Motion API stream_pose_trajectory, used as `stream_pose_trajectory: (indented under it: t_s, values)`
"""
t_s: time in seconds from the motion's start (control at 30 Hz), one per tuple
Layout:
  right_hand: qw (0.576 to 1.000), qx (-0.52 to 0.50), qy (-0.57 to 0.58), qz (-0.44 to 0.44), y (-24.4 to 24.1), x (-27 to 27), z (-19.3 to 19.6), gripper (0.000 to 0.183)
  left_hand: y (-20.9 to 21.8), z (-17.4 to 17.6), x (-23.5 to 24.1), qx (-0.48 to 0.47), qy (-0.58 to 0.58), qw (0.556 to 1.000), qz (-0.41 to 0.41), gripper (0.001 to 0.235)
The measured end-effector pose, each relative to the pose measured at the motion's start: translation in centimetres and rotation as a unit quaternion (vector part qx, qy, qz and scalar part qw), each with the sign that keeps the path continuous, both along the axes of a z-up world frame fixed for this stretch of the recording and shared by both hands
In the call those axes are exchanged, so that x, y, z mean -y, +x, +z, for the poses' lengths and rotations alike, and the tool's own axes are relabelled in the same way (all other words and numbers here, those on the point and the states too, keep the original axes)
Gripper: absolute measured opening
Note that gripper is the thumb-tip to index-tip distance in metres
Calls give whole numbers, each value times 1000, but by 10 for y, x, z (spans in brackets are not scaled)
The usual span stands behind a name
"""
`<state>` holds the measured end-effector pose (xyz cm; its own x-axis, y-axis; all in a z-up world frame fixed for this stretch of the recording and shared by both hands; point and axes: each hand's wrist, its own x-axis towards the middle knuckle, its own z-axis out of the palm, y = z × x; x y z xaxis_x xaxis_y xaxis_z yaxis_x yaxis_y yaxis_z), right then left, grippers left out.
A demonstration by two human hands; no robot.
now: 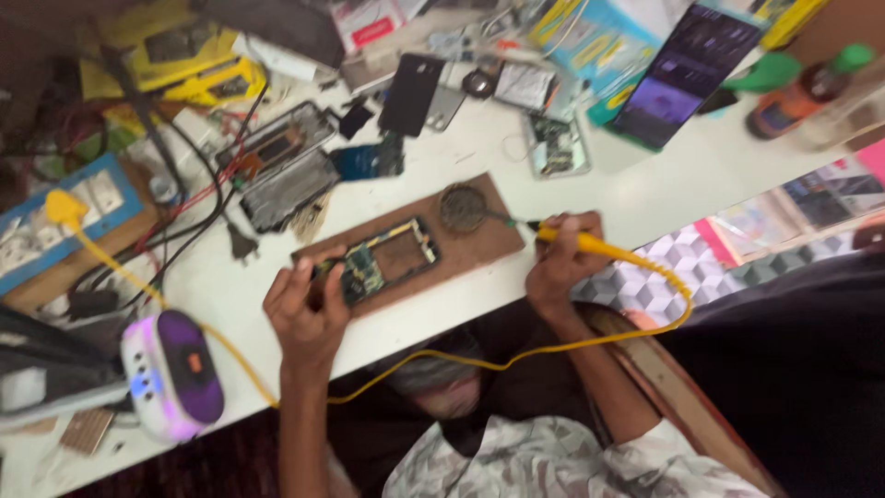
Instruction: The person uses a soldering iron and tweezers to work on a small circuit board placed on a wooden board. They repeatedly apply the soldering iron to specific points on the board while holding it steady with tweezers.
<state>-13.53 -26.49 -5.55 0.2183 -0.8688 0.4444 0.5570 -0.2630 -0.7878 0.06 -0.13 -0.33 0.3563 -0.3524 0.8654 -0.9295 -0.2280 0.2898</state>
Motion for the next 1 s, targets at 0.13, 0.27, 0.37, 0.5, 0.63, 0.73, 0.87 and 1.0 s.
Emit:
stream_pose_trajectory:
  t_s: [0.13, 0.27, 0.37, 0.5, 0.63, 0.73, 0.87, 1.0]
  values:
    - [1000, -4, -23, 13, -4, 1, 9, 23, 1, -6, -1, 4, -8, 1000, 0, 64]
    - [999, -26, -29, 22, -2, -4, 16, 23, -3, -6, -5, -18, -15, 1000, -9, 64]
    - [999, -23, -45, 14, 1, -5, 24, 23, 2, 5, 4, 22, -7, 999, 45, 66]
    - [999, -7, -26, 24, 1, -3, 8, 22, -4, 5, -2, 3, -4, 1000, -9, 60]
    - [1000, -16, 15, -5, 6, 4, -11, 19, -8, -3, -3, -66, 27, 997, 33, 50]
    - [1000, -2, 19, 5, 6, -1, -4, 20, -6, 1, -2, -33, 18, 999, 22, 54]
    - [999, 28, -9, 39, 1, -2, -6, 20, 4, -21, -6, 9, -3, 999, 37, 62]
    - [999, 9, -14, 31, 5, 2, -1, 21, 7, -29, -4, -1, -31, 998, 47, 62]
